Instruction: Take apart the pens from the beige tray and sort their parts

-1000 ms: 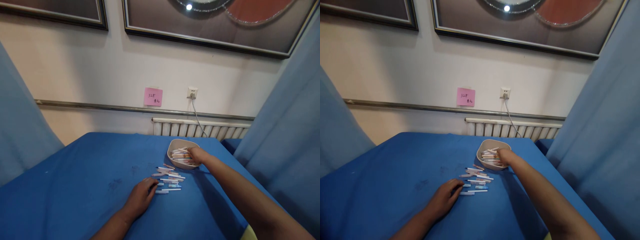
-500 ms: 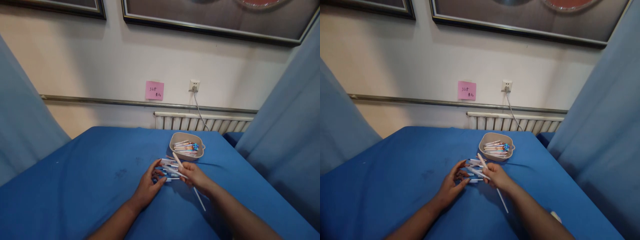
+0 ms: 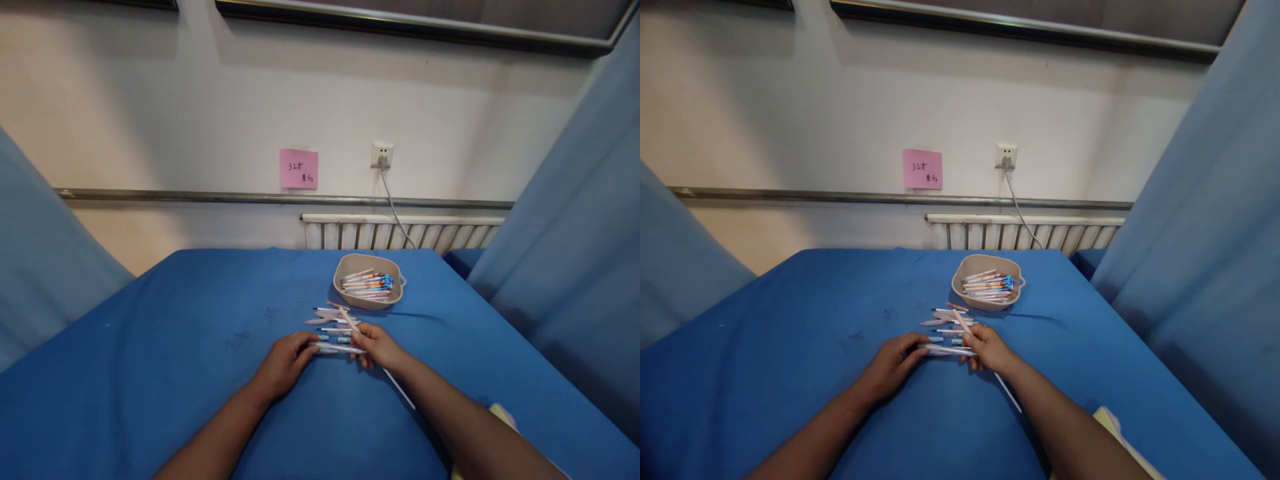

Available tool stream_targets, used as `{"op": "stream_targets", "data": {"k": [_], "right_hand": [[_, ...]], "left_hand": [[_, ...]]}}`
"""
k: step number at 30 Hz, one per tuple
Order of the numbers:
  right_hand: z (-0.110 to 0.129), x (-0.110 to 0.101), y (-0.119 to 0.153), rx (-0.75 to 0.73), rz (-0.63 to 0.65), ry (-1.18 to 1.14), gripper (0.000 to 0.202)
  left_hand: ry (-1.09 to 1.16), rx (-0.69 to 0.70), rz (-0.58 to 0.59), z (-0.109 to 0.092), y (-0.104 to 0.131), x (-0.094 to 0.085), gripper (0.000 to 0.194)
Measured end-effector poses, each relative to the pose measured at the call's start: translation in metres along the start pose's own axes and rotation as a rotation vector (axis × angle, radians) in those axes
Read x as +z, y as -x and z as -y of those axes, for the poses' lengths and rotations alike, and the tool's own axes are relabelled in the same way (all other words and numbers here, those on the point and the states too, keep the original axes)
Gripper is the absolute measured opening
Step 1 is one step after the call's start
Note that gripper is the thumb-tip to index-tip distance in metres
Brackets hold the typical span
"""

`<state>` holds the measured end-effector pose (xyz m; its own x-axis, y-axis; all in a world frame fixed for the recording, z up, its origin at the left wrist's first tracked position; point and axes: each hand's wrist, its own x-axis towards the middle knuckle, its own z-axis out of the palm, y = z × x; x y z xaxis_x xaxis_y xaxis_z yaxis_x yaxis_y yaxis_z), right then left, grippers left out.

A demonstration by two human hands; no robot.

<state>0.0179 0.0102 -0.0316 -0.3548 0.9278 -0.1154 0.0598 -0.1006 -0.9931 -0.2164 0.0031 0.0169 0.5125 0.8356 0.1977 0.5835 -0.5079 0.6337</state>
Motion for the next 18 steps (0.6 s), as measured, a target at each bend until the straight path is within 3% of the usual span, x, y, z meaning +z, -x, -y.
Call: {"op": "stream_targets", "data": {"k": [4, 13, 18], "right_hand": [[0.002, -0.003, 0.002, 0.031, 0.017, 0.015, 0.05], [0.001, -0.002, 0.002, -0.126, -0.007, 0.109, 0.037], [0.002, 0.0, 0.005, -0.112, 0.041, 0.115, 0.034]], "left_hand": [[-0.011, -0.026, 0.001, 0.001, -0.001, -0.003, 0.022], [-0.227, -0.118, 0.164, -0.007, 0.0, -0.009, 0.042], [-0.141, -0.061, 0.091, -0.013, 0.003, -0.008, 0.031]]}}
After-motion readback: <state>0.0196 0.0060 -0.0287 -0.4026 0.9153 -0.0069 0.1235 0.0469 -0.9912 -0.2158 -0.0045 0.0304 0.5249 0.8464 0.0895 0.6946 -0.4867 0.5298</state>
